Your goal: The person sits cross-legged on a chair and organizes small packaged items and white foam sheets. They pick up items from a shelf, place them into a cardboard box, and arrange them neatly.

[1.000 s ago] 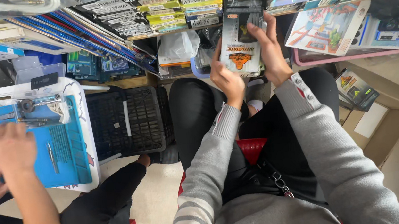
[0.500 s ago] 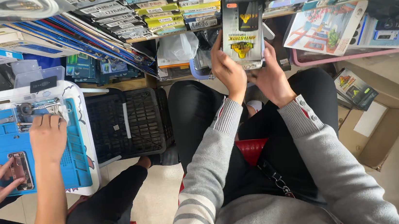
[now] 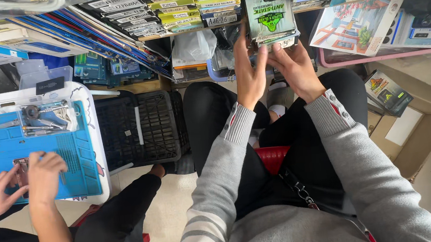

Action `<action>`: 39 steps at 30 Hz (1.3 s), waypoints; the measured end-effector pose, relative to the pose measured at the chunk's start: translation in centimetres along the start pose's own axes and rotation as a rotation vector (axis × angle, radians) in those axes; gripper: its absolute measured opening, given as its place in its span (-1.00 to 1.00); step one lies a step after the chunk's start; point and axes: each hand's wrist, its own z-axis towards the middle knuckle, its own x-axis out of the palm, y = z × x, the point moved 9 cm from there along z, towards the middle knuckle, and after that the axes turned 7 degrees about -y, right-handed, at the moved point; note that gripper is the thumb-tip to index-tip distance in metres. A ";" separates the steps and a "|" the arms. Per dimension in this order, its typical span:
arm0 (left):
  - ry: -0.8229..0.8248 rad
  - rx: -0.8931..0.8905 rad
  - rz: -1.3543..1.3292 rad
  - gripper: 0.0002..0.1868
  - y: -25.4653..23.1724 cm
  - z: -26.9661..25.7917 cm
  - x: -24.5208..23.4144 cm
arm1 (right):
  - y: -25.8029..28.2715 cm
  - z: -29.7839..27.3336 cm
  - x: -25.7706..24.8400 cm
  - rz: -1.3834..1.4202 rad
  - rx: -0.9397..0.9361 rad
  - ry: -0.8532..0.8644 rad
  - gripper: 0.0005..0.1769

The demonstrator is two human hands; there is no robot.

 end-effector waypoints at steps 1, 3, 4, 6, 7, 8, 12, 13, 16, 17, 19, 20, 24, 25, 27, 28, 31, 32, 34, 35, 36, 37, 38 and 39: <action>-0.001 0.003 0.002 -0.23 0.3 -0.2 0.0 | -0.6 0.3 -0.4 0.002 -0.002 0.002 -0.58; 0.002 0.199 0.106 -0.22 -0.5 -1.0 0.3 | -1.4 0.7 -1.5 -0.014 -0.045 -0.024 -0.51; 0.004 0.198 0.106 -0.22 -0.3 -0.8 0.3 | -1.7 0.9 -1.7 -0.013 -0.045 -0.026 -0.51; -0.013 0.208 0.157 -0.19 0.2 -0.5 0.2 | -2.2 1.3 -2.2 -0.049 -0.071 -0.015 -0.55; -0.010 0.207 0.160 -0.19 0.9 -0.3 0.1 | -2.2 1.4 -2.2 -0.046 -0.068 -0.017 -0.55; -0.001 0.246 0.173 -0.29 1.2 -0.2 0.1 | -2.1 1.5 -2.2 -0.035 -0.071 -0.013 -0.56; -0.040 0.250 0.219 -0.45 1.2 0.7 -0.3 | -0.1 1.9 -0.8 -0.087 -0.171 0.041 -0.55; -0.032 0.254 0.220 -0.45 1.3 1.1 -0.1 | -0.7 2.6 -0.8 -0.082 -0.174 0.035 -0.55; -0.131 0.355 0.317 -0.53 0.8 2.1 0.1 | -1.8 4.6 -1.9 0.000 -0.117 -0.098 -0.48; -0.182 0.334 0.341 -0.55 1.0 2.4 -0.1 | -1.5 4.6 -1.3 0.019 -0.119 -0.086 -0.51; -0.224 0.316 0.359 -0.57 1.3 2.9 -0.4 | -1.7 5.1 -1.0 0.038 -0.127 -0.083 -0.54; -0.256 0.369 0.367 -0.61 0.9 3.1 -0.6 | -2.9 5.6 -1.7 0.149 -0.041 -0.145 -0.47; -0.278 0.350 0.416 -0.64 1.5 3.9 -0.5 | -6.8 7.3 -3.6 0.439 0.041 -0.177 -0.62; -0.274 0.346 0.415 -0.64 0.9 4.0 -0.5 | -7.2 7.7 -3.8 0.439 0.043 -0.182 -0.62; -0.272 0.365 0.404 -0.75 -0.6 4.2 -0.5 | -8.0 8.4 -4.5 0.463 0.038 -0.255 -0.73; -0.269 0.361 0.403 -0.75 -0.9 3.9 -0.4 | -8.0 8.5 -4.4 0.463 0.040 -0.260 -0.73; -0.288 0.314 0.264 -0.73 -1.4 3.0 -1.0 | -7.3 8.7 -3.6 0.445 0.021 -0.304 -0.78; -0.294 0.298 0.260 -0.78 -1.3 2.6 -1.0 | -7.2 8.6 -3.3 0.433 0.088 -0.360 -0.75; -0.298 0.282 0.260 -0.82 -1.0 2.3 -1.1 | -7.8 9.1 -2.9 0.424 0.157 -0.418 -0.70; -0.300 0.251 0.253 -0.82 -0.5 2.0 -1.1 | -8.0 9.6 -3.3 0.382 0.085 -0.417 -0.76; -0.302 0.219 0.247 -0.83 0.1 1.6 -0.9 | -8.2 10.0 -3.8 0.339 0.014 -0.416 -0.82; -0.279 0.211 0.235 -0.83 0.4 1.6 -0.9 | -7.2 9.4 -4.2 0.337 0.008 -0.442 -0.82; -0.221 0.229 0.243 -0.83 0.5 1.5 -0.4 | -6.7 9.0 -3.7 0.249 0.091 -0.369 -0.76; -0.154 0.248 0.252 -0.83 0.7 1.3 -0.1 | -6.5 8.2 -3.2 0.169 0.176 -0.302 -0.64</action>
